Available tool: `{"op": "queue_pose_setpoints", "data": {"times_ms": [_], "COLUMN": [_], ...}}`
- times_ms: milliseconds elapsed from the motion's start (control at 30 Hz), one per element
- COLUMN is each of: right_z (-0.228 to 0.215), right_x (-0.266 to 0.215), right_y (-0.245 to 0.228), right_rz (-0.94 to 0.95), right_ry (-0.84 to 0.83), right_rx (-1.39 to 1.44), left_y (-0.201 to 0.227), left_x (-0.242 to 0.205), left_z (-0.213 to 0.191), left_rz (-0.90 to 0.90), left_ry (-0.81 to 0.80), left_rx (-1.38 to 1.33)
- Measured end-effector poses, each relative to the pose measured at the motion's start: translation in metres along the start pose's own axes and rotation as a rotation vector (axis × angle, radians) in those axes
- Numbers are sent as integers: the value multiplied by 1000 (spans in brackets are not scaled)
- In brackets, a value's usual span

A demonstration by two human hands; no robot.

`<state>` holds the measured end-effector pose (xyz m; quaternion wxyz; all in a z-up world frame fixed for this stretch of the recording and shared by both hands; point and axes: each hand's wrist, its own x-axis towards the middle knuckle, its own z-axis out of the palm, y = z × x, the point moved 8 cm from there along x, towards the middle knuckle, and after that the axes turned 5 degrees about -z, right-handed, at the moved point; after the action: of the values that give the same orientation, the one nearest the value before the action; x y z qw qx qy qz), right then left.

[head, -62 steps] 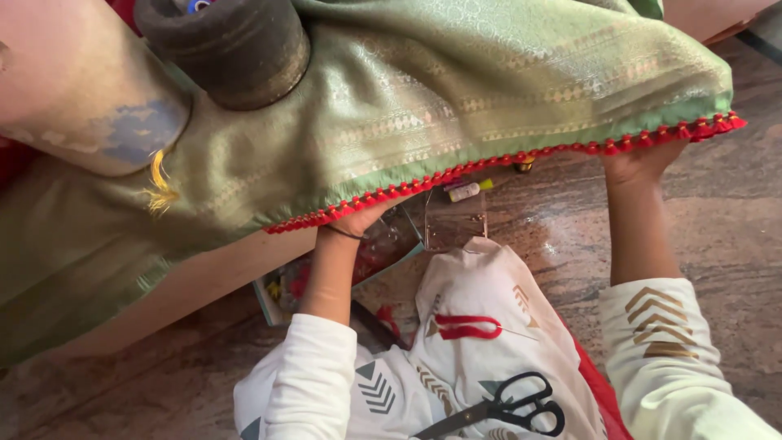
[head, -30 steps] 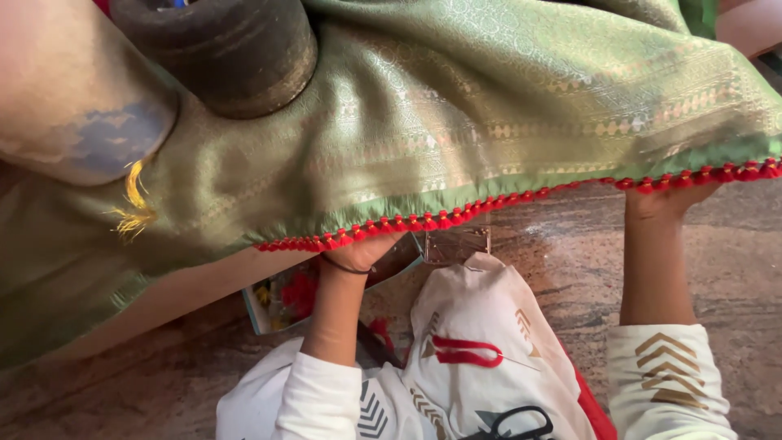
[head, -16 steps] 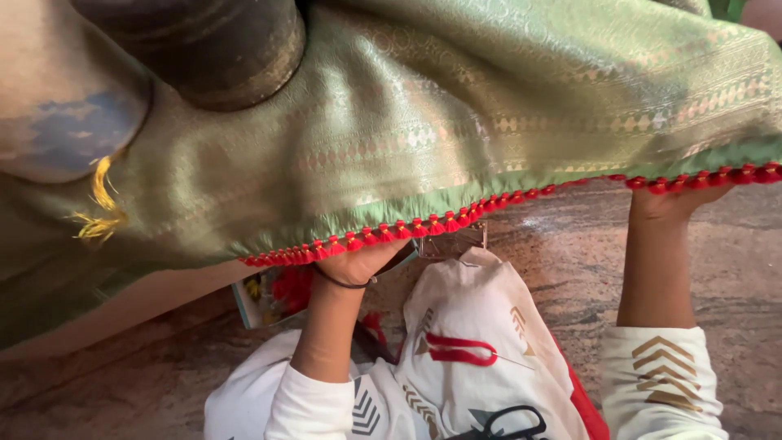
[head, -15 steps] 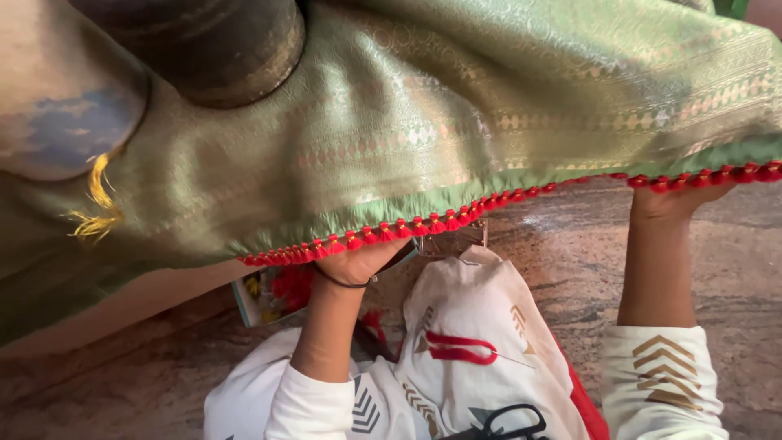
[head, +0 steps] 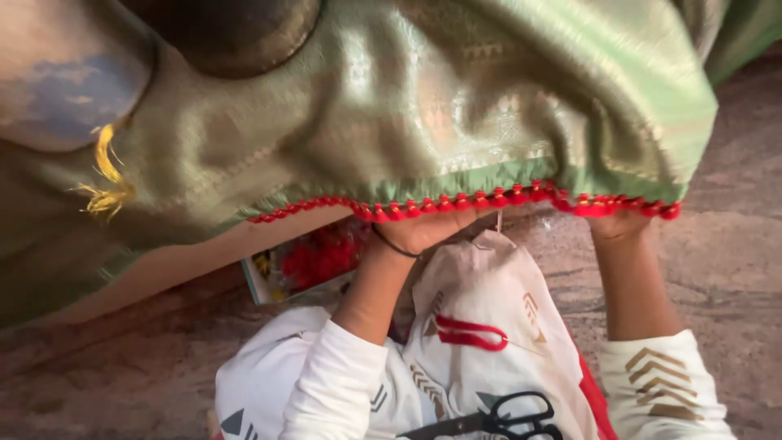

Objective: Attaching a red tassel trim to the edge of a green decorative fabric.

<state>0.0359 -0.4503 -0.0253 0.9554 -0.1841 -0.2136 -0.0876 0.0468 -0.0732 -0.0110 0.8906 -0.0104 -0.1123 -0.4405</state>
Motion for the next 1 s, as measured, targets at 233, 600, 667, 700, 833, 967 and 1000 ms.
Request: {"op": "queue_pose_setpoints", "data": {"times_ms": [233, 600, 667, 700, 833, 967, 1000], "right_z": [-8, 55, 64, 68, 68, 70, 71], "right_x": [-13, -24, -22, -22, -25, -31, -32], "right_y": [-7, 82, 81, 81, 81, 84, 84], "right_rz": [82, 182, 176, 170, 216, 280, 295], "right_ry": [-22, -59, -30, 0, -57, -127, -145], "right_rx": [-115, -301, -374, -445, -330, -174, -135], "left_y": [3, -14, -19, -23, -21, -19, -20], "left_x": [-17, -29, -29, -32, -32, -33, -34], "left_z": [33, 76, 93, 106, 105, 98, 100], "left_rz": [20, -77, -67, -54, -11, -35, -53], "left_ry": [-149, -62, -180, -296, -195, -87, -144], "left_rx": [21, 257, 306, 357, 350, 63, 129]}}
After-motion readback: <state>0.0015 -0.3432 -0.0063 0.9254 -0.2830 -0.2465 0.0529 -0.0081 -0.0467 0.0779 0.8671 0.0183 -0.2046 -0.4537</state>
